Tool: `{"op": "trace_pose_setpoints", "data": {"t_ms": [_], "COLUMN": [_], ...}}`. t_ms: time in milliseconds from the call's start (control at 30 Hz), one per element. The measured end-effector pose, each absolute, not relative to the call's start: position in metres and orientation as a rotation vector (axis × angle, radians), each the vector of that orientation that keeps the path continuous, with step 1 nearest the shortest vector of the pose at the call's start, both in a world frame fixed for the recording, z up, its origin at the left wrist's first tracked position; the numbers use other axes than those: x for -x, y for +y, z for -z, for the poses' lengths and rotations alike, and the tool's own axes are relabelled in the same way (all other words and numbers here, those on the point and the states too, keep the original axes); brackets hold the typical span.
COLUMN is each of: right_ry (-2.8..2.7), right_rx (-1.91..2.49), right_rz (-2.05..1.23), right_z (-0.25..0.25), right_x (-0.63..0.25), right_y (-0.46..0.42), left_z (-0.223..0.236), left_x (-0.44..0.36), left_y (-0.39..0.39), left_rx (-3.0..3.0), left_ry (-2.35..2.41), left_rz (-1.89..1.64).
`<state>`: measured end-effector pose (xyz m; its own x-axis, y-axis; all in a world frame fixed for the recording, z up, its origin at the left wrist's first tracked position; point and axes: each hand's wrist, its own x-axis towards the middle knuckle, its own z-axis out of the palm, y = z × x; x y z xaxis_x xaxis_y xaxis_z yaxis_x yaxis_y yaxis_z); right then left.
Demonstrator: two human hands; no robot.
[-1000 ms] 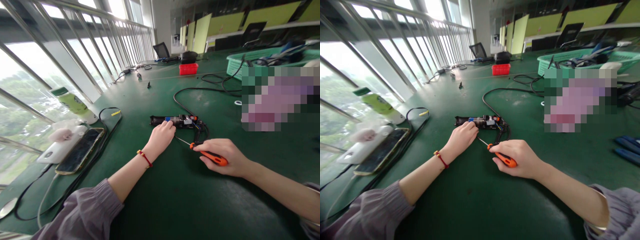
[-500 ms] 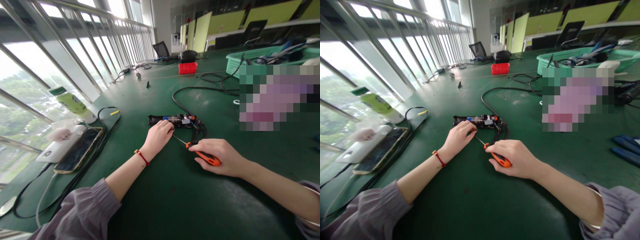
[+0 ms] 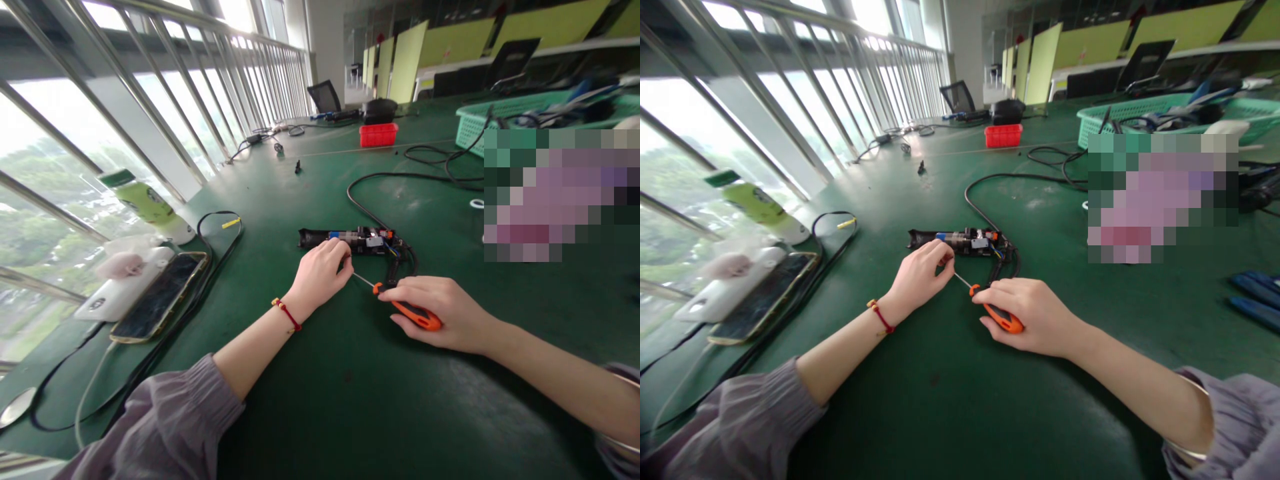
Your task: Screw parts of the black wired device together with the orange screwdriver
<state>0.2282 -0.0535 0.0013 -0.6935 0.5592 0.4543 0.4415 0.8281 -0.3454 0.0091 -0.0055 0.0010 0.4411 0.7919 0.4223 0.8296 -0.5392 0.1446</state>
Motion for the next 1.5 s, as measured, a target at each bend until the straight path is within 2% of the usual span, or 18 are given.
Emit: {"op": "trace_pose_setpoints", "data": {"t_ms": [567,1500], "right_ry": [-2.479,-2.526], "right_rx": [0.746,0.756], "right_rz": [-0.288,-0.240], "right_z": [-0.0008,0.0005], "right_x": [-0.2302,-0.2298], "right_y": [-0.0535,-0.0525], "left_z": [-0.0027,0.0003], "left_x": [-0.0111,-0.0088], "left_y": [-0.0087,-0.0047], "left_rx": [2.588,2.689], "left_ry": [-1.555,-1.299], "left_rz": [0.537,0.572]}}
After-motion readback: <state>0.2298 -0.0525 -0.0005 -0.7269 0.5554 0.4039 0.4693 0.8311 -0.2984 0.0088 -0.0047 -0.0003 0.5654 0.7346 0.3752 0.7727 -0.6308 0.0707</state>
